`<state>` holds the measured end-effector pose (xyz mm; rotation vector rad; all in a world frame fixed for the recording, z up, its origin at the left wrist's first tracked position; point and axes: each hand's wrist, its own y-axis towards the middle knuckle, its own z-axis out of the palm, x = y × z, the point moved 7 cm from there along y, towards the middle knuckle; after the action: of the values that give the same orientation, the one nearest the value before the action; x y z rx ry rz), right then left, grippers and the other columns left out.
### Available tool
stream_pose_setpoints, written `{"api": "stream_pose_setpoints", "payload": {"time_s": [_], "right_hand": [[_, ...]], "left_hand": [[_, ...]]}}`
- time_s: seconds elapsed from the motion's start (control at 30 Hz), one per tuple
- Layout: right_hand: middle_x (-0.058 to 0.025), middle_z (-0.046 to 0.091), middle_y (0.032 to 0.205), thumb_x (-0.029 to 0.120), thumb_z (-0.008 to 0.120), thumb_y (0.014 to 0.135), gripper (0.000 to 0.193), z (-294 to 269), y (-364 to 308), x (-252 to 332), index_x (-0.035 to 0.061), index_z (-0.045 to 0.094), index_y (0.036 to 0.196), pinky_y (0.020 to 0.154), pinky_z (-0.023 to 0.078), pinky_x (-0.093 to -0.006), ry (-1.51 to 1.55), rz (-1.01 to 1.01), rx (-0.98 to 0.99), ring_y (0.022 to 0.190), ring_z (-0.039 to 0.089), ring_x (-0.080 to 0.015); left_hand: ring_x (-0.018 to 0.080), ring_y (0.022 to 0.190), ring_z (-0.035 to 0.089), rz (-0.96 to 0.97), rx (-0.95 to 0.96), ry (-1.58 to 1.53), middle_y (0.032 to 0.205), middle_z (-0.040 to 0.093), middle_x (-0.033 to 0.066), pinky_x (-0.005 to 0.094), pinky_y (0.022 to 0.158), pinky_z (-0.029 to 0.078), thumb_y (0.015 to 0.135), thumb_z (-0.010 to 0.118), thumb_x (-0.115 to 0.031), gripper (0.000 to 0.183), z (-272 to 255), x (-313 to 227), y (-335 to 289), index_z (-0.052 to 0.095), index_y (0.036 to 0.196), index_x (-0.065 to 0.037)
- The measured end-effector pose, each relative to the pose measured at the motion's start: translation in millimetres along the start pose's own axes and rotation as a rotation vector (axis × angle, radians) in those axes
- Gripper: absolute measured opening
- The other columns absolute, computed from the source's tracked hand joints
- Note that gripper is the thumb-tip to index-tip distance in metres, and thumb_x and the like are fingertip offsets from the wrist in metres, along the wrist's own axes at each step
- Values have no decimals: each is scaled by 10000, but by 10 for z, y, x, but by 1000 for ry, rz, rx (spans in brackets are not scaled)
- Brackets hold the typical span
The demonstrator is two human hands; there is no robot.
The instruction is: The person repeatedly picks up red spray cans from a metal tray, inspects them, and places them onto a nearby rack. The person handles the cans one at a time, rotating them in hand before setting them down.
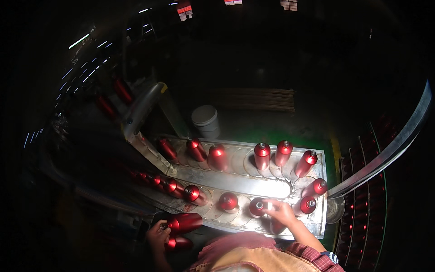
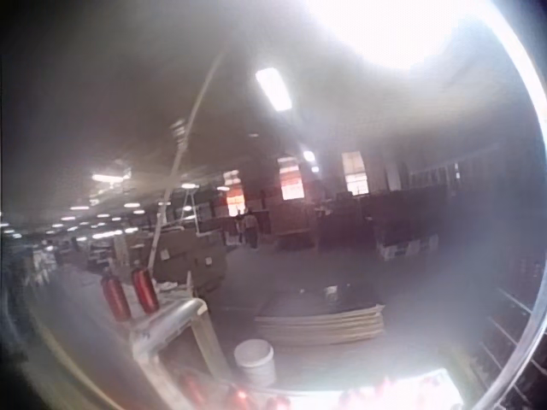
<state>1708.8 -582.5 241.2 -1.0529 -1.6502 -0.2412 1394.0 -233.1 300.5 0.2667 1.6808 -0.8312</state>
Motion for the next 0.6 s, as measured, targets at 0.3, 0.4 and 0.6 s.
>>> {"api": "stream_pose_setpoints", "payload": {"time_s": [0.3, 0.4, 0.6], "right_hand": [[49, 528, 694, 32, 724, 817, 295, -584, -101, -507, 33, 695, 1111, 585, 394, -202, -50, 16, -294, 640, 469, -32], [-63, 691, 876, 52, 736, 754, 377, -818, -192, -25, 44, 693, 1129, 746, 508, -285, -69, -137, -381, 821, 644, -154], [-150, 634, 1182, 165, 817, 688, 729, -334, 98, 1772, 35, 530, 1345, 976, 458, -372, -101, -599, -128, 1097, 622, -261]], "left_hand": [[2, 572, 483, 221, 54, 240, 732, 585, -33, 177, 501, 362, 750, 710, 102, 347, 191, -1129, 319, 686, 1083, 9], [19, 488, 470, 381, 157, 362, 643, 564, -27, 175, 449, 345, 723, 697, 98, 317, 400, -1621, 488, 691, 1027, 11], [46, 545, 551, 570, 614, 426, 721, 671, 37, 177, 516, 443, 681, 798, 21, 336, 963, -2424, 799, 720, 1007, -3]]}}
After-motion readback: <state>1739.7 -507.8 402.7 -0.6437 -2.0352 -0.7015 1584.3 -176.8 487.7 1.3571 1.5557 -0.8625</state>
